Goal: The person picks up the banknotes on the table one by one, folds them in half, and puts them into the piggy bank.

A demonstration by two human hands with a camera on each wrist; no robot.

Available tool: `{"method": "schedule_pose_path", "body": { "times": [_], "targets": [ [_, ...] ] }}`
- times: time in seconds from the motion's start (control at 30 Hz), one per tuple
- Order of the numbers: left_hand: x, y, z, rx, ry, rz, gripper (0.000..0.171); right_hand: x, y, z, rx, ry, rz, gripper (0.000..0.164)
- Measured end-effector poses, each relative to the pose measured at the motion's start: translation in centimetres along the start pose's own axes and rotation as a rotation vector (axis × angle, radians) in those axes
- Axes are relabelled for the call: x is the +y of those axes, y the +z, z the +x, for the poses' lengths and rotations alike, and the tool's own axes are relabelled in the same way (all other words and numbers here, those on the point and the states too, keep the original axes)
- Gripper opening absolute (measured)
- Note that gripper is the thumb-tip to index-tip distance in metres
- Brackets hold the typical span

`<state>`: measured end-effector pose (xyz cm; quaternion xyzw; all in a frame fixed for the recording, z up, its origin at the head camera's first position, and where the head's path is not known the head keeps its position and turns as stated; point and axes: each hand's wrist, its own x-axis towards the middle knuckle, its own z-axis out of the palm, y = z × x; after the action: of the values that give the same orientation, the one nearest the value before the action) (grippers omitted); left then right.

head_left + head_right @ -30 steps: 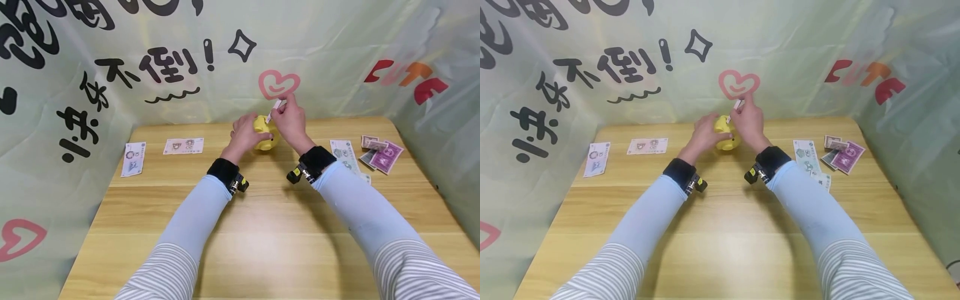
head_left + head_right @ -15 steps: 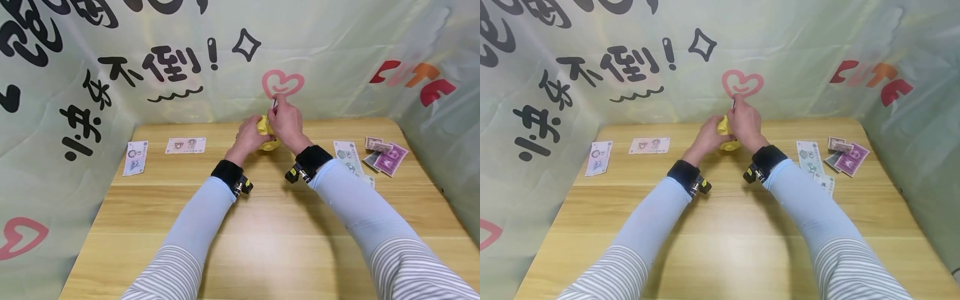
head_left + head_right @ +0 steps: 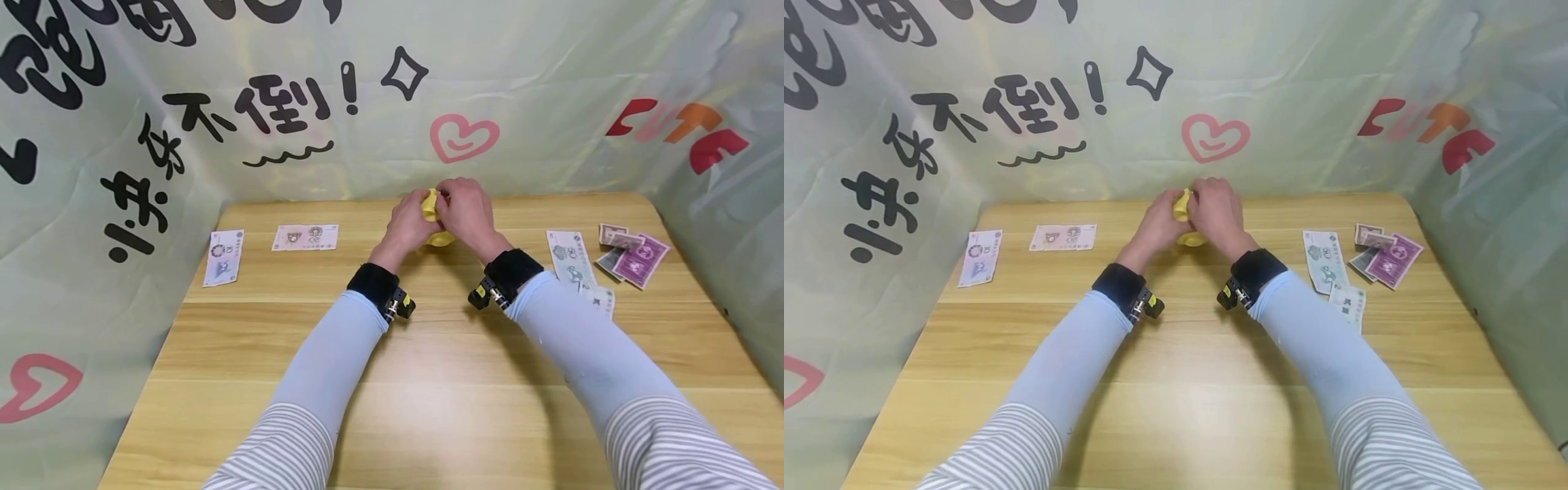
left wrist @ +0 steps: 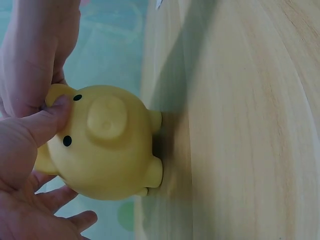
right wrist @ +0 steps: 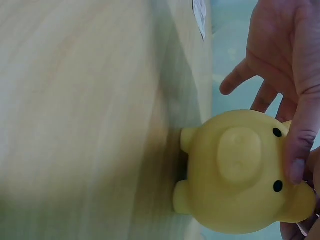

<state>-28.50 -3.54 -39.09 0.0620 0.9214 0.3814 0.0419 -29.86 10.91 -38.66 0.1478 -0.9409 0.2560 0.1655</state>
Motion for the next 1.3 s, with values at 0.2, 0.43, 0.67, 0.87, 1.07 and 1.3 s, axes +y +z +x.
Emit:
{"method": "schedule_pose_path", "body": {
  "times": [0.2,0.43,0.67,0.87,1.07,1.3],
  "targets": [
    [-0.1,0.1,0.1,0.004,0.009,-0.026,0.083,0.1,0.3,-0.2,0.038,0.035,0.061,0.026],
    [-0.2,0.3,0.1,0.002,0.022,-0.038,0.083,-0.2,0.0,-0.2,0.030,0.082,0.094,0.022],
    [-0.2,0.2,0.1,-0.005,0.007,-0.047,0.078,-0.4,-0.2,-0.8,-0.001,0.044,0.016,0.029],
    [-0.1,0.0,0.1,-0.005,0.000,-0.043,0.072,-0.2,0.7,-2.0,0.121,-0.018,0.007,0.030],
    [-0.1,0.0,0.0,-0.002,0.005,-0.031,0.070,0.0,1.2,-2.7,0.185,-0.098,-0.011,0.029],
    [-0.4,0.1,0.0,0.010,0.019,-0.029,0.071,0.1,1.3,-3.1,0.158,-0.084,0.028,0.031]
  ]
}}
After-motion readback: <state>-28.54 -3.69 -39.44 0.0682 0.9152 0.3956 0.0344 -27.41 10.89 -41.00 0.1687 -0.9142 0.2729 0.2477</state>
